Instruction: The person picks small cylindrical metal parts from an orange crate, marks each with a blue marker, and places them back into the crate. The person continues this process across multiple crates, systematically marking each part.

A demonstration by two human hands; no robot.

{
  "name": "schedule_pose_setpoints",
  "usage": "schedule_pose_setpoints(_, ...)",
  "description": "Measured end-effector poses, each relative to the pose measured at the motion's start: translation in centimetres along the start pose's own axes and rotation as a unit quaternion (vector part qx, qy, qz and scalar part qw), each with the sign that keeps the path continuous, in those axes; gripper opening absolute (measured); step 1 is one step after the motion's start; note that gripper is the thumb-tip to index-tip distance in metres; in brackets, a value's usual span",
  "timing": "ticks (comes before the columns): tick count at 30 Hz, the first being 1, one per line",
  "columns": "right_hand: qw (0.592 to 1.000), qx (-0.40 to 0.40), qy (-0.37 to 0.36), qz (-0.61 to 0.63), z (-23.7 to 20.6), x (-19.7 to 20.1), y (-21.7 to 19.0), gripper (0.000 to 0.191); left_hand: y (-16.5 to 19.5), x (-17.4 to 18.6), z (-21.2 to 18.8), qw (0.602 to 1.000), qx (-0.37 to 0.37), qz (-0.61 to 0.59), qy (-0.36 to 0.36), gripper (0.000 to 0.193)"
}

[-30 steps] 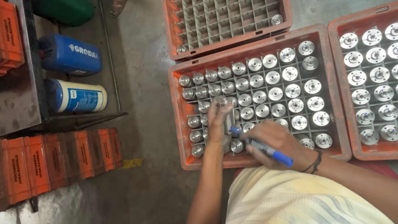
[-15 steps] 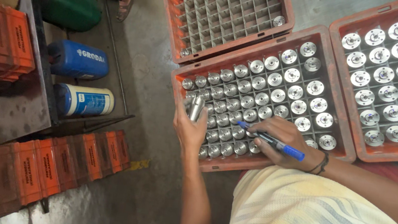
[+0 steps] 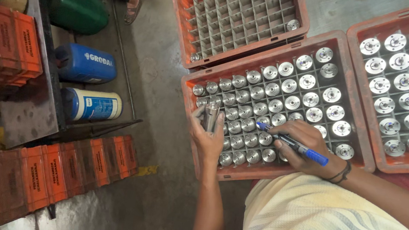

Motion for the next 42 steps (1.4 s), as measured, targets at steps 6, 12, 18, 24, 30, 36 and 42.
schedule_pose_setpoints(6, 0.999, -0.029, 0.016, -0.018, -0.6, 1.1, 0.6, 0.023, -1.1, -2.5, 2.0, 0.989, 0.012, -0.148, -0.002, 0.048)
schedule_pose_setpoints(12, 0.997, -0.039, 0.049, -0.044, -1.5, 2.6, 1.6, 0.022, -2.3, -1.7, 10.3, 0.953, 0.06, -0.297, 0.002, 0.063)
schedule_pose_setpoints(18, 0.989, -0.11, 0.06, -0.083, -4.1, 5.3, 2.8, 0.021, -3.0, -4.3, 22.9, 0.974, 0.031, -0.181, -0.132, 0.043)
schedule_pose_setpoints(24, 0.98, -0.167, 0.086, -0.062, -5.6, 6.7, 3.6, 0.022, -4.4, -9.7, 26.2, 0.968, 0.022, -0.006, -0.249, 0.035)
schedule_pose_setpoints(30, 0.974, -0.205, 0.08, -0.059, -5.3, 6.6, 4.2, 0.023, -7.4, -11.0, 25.1, 0.853, 0.07, 0.385, -0.346, 0.035)
schedule_pose_setpoints(36, 0.975, -0.199, 0.079, -0.054, -5.3, 6.8, 4.2, 0.024, -4.8, -4.7, 24.0, 0.947, -0.04, 0.242, -0.208, 0.023)
schedule_pose_setpoints(42, 0.975, -0.206, 0.072, -0.047, -4.9, 6.9, 4.3, 0.023, -2.1, 1.7, 13.9, 0.98, -0.047, 0.138, -0.136, 0.016)
Point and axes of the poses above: each hand's wrist, its own z-axis towards the middle knuckle, its own x-axis out of the back of the hand, y = z × x, the point moved 10 cm from there along z, towards the middle knuckle, and after that the axes turned 6 degrees about -y, right-handed, at the moved point
